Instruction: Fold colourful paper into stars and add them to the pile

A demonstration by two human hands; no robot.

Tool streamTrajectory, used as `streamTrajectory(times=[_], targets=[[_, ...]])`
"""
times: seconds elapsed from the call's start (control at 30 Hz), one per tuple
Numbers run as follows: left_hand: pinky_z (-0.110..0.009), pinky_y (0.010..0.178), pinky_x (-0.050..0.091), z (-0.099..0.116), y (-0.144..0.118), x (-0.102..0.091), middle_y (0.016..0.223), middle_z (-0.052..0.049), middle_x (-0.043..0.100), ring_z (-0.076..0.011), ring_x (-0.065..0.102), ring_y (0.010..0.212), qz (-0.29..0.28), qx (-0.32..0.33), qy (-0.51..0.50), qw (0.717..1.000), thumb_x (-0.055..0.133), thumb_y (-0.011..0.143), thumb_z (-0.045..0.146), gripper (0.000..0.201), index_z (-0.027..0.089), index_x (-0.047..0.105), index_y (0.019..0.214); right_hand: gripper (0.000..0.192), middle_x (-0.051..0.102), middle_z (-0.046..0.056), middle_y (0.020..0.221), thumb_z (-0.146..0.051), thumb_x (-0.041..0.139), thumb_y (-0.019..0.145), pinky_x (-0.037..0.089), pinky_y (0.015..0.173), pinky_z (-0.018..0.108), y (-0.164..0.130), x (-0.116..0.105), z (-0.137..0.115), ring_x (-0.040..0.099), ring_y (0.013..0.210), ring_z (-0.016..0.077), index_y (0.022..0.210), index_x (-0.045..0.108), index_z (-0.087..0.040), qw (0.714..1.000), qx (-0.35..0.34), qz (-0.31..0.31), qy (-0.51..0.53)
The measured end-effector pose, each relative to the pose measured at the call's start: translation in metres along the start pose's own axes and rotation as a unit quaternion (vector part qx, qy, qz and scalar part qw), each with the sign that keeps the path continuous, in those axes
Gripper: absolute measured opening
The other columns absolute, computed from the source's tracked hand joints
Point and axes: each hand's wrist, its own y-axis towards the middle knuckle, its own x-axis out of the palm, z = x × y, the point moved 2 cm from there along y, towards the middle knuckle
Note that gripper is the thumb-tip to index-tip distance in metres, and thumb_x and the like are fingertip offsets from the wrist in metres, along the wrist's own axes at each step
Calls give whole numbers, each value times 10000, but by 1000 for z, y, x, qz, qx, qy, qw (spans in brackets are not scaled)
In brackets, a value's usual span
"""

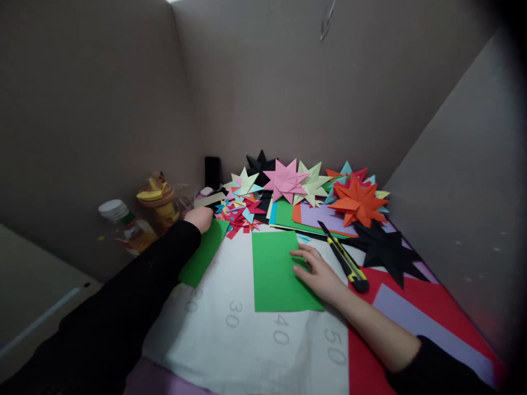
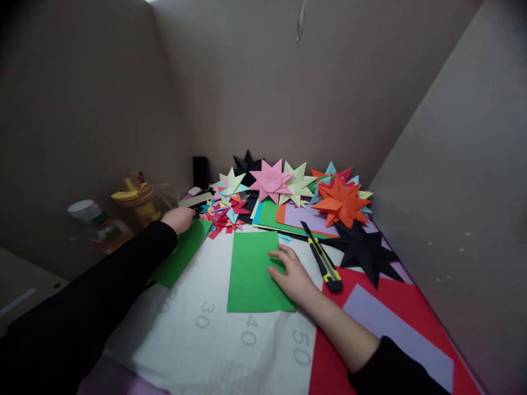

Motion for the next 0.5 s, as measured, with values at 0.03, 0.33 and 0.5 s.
streamTrajectory(times=[0.03, 0.33, 0.5], targets=[[-429, 863, 445, -7, 6, 1, 990, -207, 669, -369, 602, 1009, -11, -1, 15, 1000, 591, 719, 126, 185, 84, 675, 879, 337, 471, 102, 1288, -316, 584, 728, 337, 1056, 435, -1, 2, 0, 429, 1246, 257, 1051, 640, -238, 1000, -2, -3, -11], [-385, 814, 473, -37, 9, 7, 900, -175, 693, -327, 648, 898, -68, 17, 45, 997, 676, 668, 190, 168, 153, 699, 830, 343, 433, 90, 1371, -325, 577, 758, 343, 1046, 503, -8, 9, -3, 390, 1277, 299, 1094, 629, -288, 997, 10, -43, -58], [-422, 902, 423, -5, 80, -9, 1076, -216, 641, -321, 591, 1048, 14, 6, -5, 1000, 490, 820, 162, 257, 116, 670, 998, 353, 422, 71, 1397, -323, 588, 748, 364, 1033, 524, -7, 11, -3, 388, 1286, 314, 1099, 631, -329, 996, 22, -49, -70]])
